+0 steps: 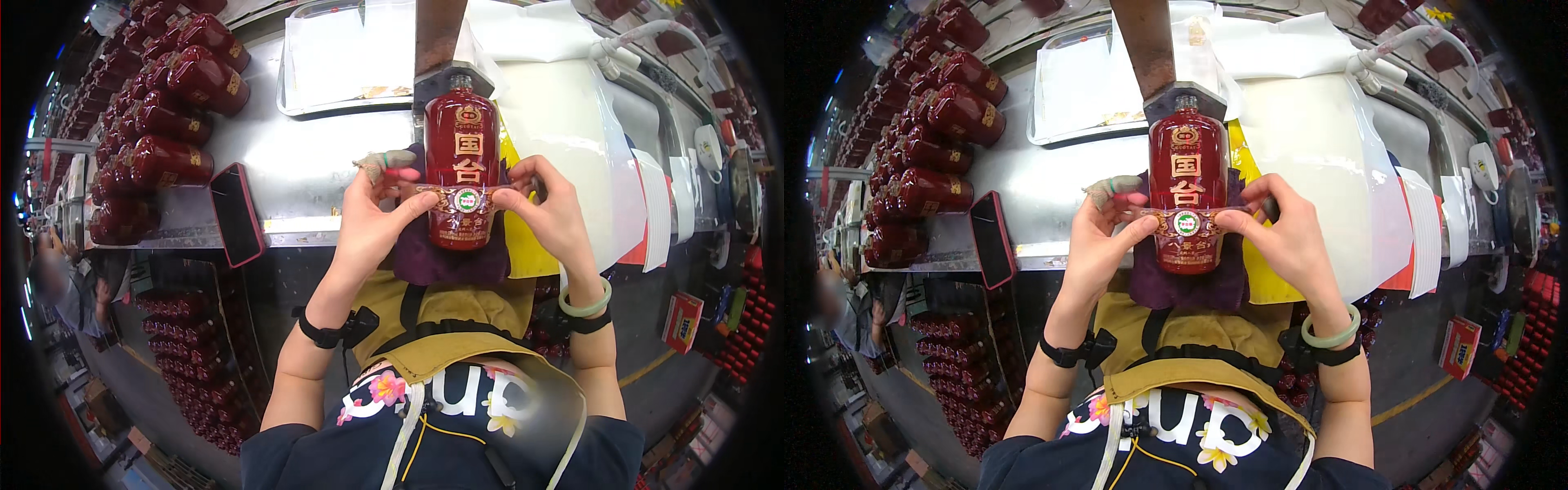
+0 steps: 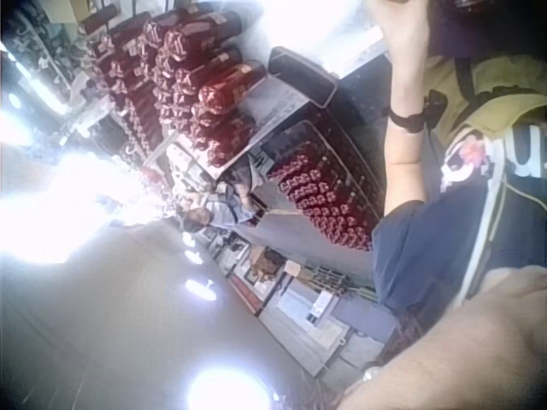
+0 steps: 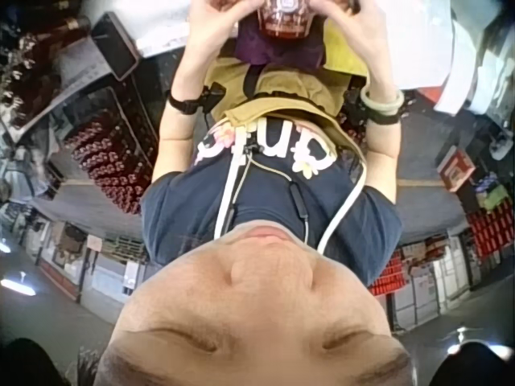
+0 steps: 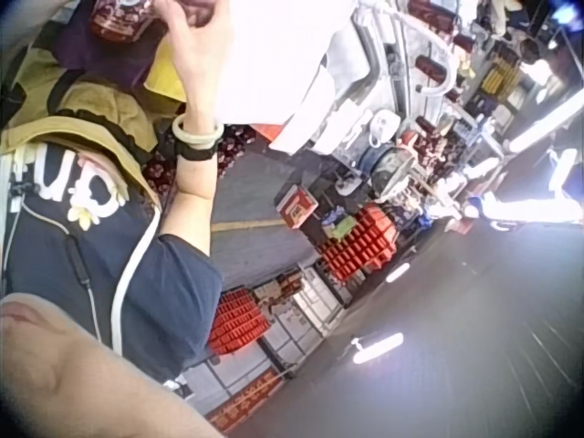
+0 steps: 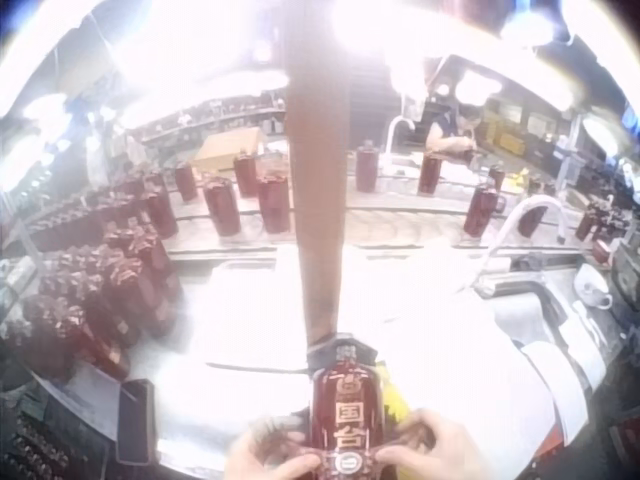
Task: Applying labels and decorative strips to glass bottles on a production line.
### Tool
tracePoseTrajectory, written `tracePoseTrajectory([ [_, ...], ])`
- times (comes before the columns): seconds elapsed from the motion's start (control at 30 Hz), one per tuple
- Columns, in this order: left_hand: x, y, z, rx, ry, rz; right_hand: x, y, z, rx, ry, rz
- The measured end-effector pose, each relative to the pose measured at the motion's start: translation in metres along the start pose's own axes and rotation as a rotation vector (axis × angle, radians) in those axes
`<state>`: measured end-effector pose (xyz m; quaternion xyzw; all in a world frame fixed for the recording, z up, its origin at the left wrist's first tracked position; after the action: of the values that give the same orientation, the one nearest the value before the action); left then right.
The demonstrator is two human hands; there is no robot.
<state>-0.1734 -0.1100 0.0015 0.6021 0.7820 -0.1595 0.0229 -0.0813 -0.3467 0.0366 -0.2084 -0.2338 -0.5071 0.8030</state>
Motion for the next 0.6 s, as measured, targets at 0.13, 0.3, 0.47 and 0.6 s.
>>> tracePoseTrajectory([
  [0.13, 0.001, 0.0, 0.002, -0.012, 0.023, -0.038, 0.014, 0.009, -0.017, 0.055, -0.374, -0.189],
  [0.3, -0.022, -0.012, -0.014, -0.272, 0.269, -0.004, 0.023, 0.008, 0.026, 0.377, -0.276, -0.333],
  [0.47, -0.03, -0.009, -0.009, -0.272, 0.266, 0.032, 0.018, 0.001, 0.085, 0.71, -0.335, -0.033],
  [0.6, -0.032, -0.009, -0.007, -0.268, 0.251, 0.029, 0.011, 0.002, 0.086, 0.765, -0.451, 0.016],
])
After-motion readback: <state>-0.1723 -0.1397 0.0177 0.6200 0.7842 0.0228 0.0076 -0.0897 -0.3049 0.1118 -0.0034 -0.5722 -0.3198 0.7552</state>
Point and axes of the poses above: each hand's wrist, its own y-axis towards the middle knuckle, its own x-axis out of the back of the hand, z = x × y, the point moved 1 cm from there along y, towards the middle knuckle, and after that the axes turned 7 degrees about -y, right-handed, at the moved point
